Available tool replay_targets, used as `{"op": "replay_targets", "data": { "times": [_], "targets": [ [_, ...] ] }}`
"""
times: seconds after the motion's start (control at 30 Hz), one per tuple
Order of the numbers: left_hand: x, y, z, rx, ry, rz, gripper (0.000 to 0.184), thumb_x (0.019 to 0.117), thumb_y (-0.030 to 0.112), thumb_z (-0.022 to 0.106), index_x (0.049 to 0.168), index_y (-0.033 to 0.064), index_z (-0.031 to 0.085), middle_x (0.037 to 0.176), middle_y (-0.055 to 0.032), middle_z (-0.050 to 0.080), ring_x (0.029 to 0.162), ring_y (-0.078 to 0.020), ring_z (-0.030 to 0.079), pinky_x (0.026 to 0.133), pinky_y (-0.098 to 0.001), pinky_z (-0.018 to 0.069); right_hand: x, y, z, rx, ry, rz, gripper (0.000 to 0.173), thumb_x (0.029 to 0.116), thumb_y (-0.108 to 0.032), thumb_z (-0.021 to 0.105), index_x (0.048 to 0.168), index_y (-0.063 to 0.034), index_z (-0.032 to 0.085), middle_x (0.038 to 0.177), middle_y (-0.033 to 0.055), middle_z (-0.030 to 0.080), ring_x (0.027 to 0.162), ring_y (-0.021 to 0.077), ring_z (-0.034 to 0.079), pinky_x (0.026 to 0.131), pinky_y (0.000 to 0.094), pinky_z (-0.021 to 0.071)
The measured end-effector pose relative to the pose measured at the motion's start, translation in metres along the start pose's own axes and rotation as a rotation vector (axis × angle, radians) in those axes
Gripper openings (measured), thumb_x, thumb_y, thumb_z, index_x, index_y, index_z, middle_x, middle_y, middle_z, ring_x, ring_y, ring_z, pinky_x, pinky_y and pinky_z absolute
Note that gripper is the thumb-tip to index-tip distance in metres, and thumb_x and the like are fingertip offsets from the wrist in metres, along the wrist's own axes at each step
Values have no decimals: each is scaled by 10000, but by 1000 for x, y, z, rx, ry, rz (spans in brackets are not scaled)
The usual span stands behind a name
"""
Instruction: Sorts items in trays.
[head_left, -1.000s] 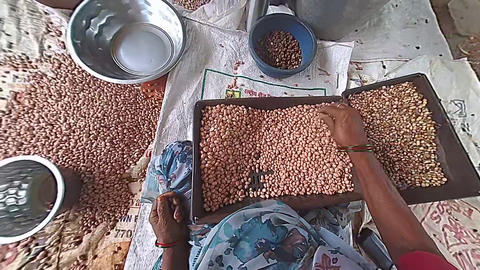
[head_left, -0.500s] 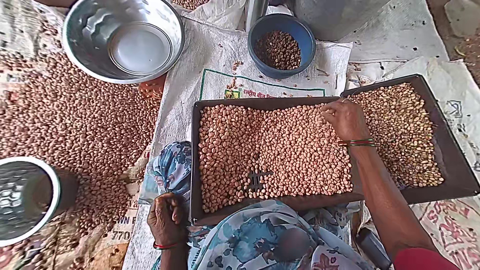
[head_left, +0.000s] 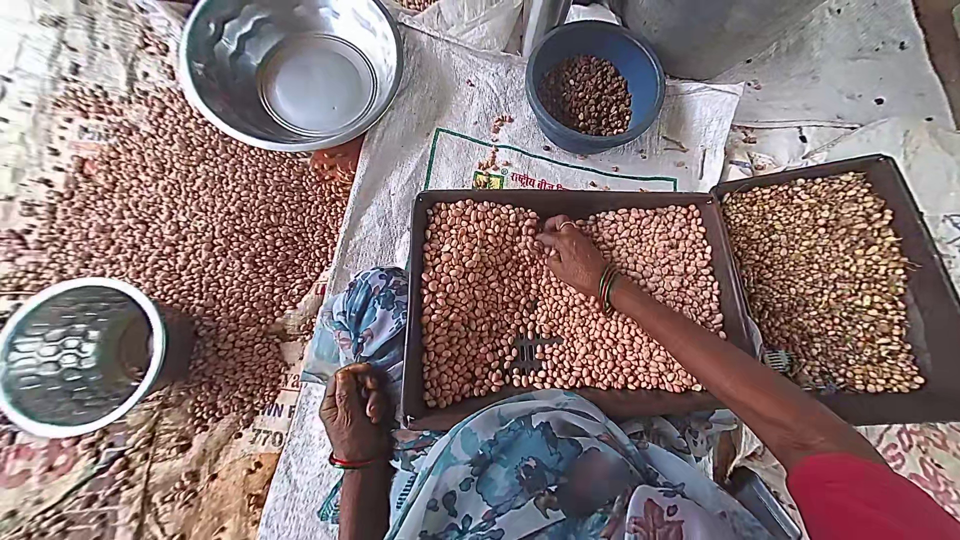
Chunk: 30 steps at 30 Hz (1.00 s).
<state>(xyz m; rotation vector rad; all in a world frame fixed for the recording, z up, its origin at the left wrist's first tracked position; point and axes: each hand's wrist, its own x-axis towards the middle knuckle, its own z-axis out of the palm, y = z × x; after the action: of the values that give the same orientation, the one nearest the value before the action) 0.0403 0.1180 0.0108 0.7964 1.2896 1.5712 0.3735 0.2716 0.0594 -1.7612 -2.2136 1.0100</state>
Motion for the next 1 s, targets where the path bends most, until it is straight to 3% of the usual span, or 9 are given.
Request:
{"op": "replay_targets", "data": {
  "times": [0.1, 0.2, 0.37, 0.53, 0.67, 0.8, 0.9, 0.93, 1.0],
  "targets": [
    [0, 0, 0, 2, 2, -4, 433, 1098, 107, 191, 961, 122, 602, 655, 150, 623, 435, 77, 480, 410, -78, 407, -36, 4, -19, 65, -397, -208, 271, 912, 113, 544, 1063, 48, 759, 1134, 227, 711, 1081, 337, 670, 959, 480, 501],
    [1, 0, -2, -6, -14, -12, 423, 1101, 114, 207, 963, 121, 606, 671, 146, 629, 441, 75, 479, 414, -80, 407, -70, 4, -71, -186, -574, -77, 252, 950, 55, 585, 983, -70, 802, 956, 119, 750, 924, 292, 692, 851, 506, 512],
    [2, 0, -1, -2, -32, -11, 436, 1101, 112, 193, 958, 127, 605, 668, 152, 627, 444, 74, 486, 421, -80, 414, -108, 22, -99, -315, -27, 80, 248, 903, 41, 674, 1057, -103, 805, 1225, 206, 698, 1174, 475, 610, 888, 736, 379],
    [1, 0, 1, -2, -9, -18, 447, 1100, 106, 172, 961, 115, 597, 662, 148, 623, 436, 75, 478, 415, -82, 412, -92, 10, -25, -92, 171, -194, 127, 910, 18, 682, 980, -10, 784, 964, 197, 746, 876, 375, 720, 787, 550, 555],
    [1, 2, 2, 6, 13, -27, 448, 1096, 94, 159, 944, 113, 581, 651, 143, 608, 426, 72, 467, 410, -78, 402, -80, 3, 34, -213, 123, -421, 67, 895, -46, 720, 901, -9, 776, 849, 171, 735, 837, 354, 726, 762, 524, 541],
    [1, 2, 1, 6, 2, -18, 450, 1094, 97, 161, 941, 113, 584, 648, 142, 604, 425, 67, 468, 409, -79, 407, -86, -11, 44, -343, 139, -347, 74, 866, -11, 719, 809, 36, 711, 747, 202, 679, 764, 379, 706, 719, 516, 527],
    [2, 1, 2, 10, 8, -28, 449, 1096, 101, 173, 937, 115, 593, 648, 146, 608, 425, 70, 469, 408, -79, 406, -105, 11, -10, 184, 235, -270, 50, 869, -43, 709, 846, -21, 746, 771, 74, 693, 694, 159, 653, 680, 317, 541],
    [1, 1, 1, 7, 10, -29, 451, 1097, 104, 174, 940, 117, 597, 651, 147, 615, 427, 72, 473, 409, -79, 408, -115, 29, -32, 504, 294, -327, 101, 907, -130, 663, 841, -104, 735, 766, -45, 670, 687, 16, 612, 655, 183, 521],
    [1, 1, -1, 5, 8, -32, 450, 1097, 104, 170, 948, 113, 595, 655, 144, 615, 429, 72, 473, 411, -79, 411, -137, 54, -65, 1130, 395, -435, 238, 913, -464, 698, 791, -264, 741, 686, -152, 641, 641, -32, 597, 618, 153, 495]
  ]
}}
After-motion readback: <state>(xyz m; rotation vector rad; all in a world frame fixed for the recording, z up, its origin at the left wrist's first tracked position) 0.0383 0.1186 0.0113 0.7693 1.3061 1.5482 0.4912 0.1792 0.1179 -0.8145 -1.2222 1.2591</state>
